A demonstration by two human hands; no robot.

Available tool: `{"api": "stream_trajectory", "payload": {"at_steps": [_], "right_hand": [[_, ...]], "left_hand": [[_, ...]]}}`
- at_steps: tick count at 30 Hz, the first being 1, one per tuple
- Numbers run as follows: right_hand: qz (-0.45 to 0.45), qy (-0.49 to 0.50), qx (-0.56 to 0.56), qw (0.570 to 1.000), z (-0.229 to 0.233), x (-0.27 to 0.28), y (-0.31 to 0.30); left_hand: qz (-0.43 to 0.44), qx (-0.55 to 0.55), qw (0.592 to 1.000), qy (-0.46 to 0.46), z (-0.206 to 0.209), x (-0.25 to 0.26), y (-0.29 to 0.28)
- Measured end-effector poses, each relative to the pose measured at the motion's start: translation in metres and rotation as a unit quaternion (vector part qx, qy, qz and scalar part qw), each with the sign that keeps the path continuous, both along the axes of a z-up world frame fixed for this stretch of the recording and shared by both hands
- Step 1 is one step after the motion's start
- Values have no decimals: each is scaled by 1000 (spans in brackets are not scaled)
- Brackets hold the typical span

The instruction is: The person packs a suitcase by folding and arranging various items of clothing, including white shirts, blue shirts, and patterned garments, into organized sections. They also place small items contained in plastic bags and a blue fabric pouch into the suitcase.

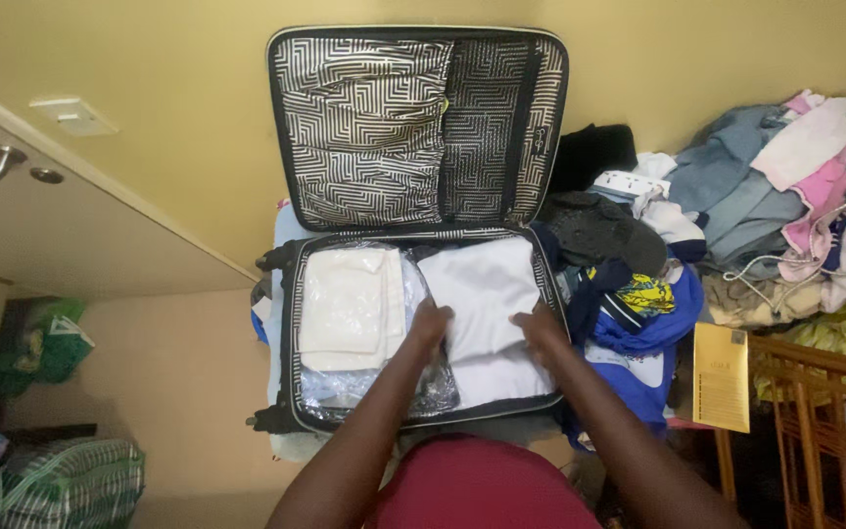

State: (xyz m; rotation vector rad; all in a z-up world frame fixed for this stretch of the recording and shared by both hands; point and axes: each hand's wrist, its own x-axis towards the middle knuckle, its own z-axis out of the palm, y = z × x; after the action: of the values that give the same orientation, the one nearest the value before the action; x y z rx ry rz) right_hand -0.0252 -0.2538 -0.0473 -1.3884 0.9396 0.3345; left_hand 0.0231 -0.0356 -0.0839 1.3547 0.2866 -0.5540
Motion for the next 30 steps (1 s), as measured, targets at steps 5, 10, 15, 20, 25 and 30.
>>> {"api": "stream_trajectory", "payload": {"at_steps": [5,10,15,20,25,30], "right_hand": [[-34,-16,97,995,5,-12,-4],[1,-206,65,976,23,3,1],[-36,-197,138,970,33,16,-2],[-49,-178,56,981,43,27,1],[-19,-167,-74,983,48,33,8],[-110,-118,162,974,72,36,1]], "left_hand": [[-5,59,996,71,-15,13,-2],[37,-43,992,113,14,36,-8],[25,-72,995,62,39,45,-1],[13,-89,995,32,28,58,1],[4,-30,999,17,4,65,-4],[0,-121,993,12,42,60,6]]}}
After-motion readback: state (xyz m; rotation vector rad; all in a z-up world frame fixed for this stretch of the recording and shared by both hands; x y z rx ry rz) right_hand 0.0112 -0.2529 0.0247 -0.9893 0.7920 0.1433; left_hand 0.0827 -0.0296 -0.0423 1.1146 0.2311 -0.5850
